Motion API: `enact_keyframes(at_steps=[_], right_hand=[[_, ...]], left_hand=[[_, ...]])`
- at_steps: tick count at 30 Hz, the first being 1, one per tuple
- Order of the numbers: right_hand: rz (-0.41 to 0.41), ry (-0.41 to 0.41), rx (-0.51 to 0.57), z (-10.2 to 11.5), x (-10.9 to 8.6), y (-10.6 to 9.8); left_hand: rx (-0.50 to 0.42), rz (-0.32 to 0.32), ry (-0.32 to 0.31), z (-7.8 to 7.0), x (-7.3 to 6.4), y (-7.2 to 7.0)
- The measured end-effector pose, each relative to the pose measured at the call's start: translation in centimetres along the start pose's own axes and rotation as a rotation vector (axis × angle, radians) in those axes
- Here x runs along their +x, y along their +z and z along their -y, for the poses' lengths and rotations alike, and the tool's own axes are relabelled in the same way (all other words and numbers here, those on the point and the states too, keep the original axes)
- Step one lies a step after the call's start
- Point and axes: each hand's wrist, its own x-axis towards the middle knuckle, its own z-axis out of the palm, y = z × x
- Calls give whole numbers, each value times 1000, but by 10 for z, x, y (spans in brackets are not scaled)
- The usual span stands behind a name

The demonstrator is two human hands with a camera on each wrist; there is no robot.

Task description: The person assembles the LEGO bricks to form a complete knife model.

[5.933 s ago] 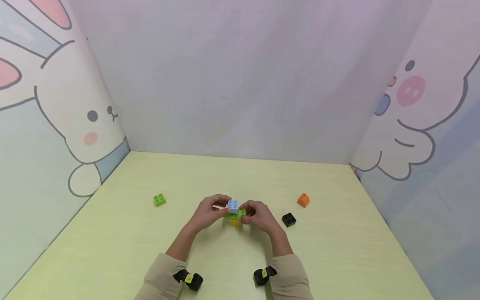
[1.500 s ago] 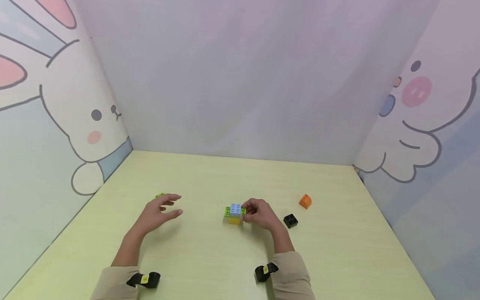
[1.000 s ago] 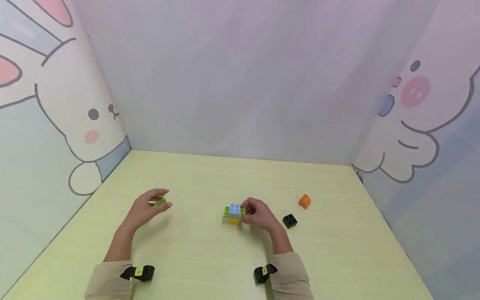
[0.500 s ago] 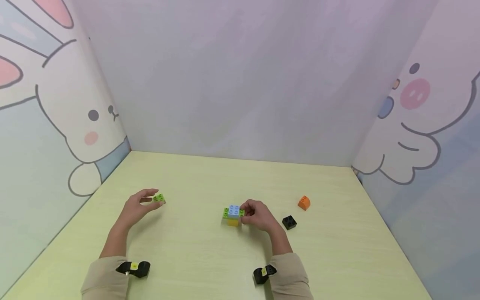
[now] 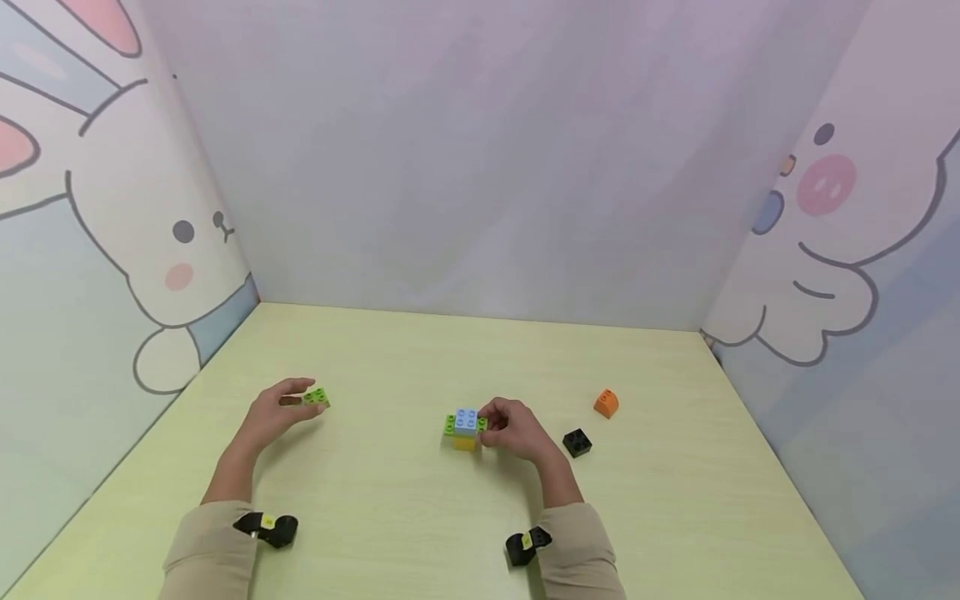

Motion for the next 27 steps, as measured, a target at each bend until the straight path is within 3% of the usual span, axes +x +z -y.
enact_keyframes(at_steps=[2,5,12,16,21,27], right_hand=[[-4,12,-7,-10,4,1],[-5,14,-16,-6,3,1],[9,2,-10,24,-6,-2],[10,9,-19,30,-8,-2],[12,4,-19,26,-7,-3],[-4,16,-28,-2,1,2]], left_hand=[[3,8,-10,1,1,0],[12,14,-21,3,5,-1],[42,28,-49,10,10,-1],[58,16,-56,12,11,0],[79,10,-56,13,12,0],[111,-10,-51,14,10,1]])
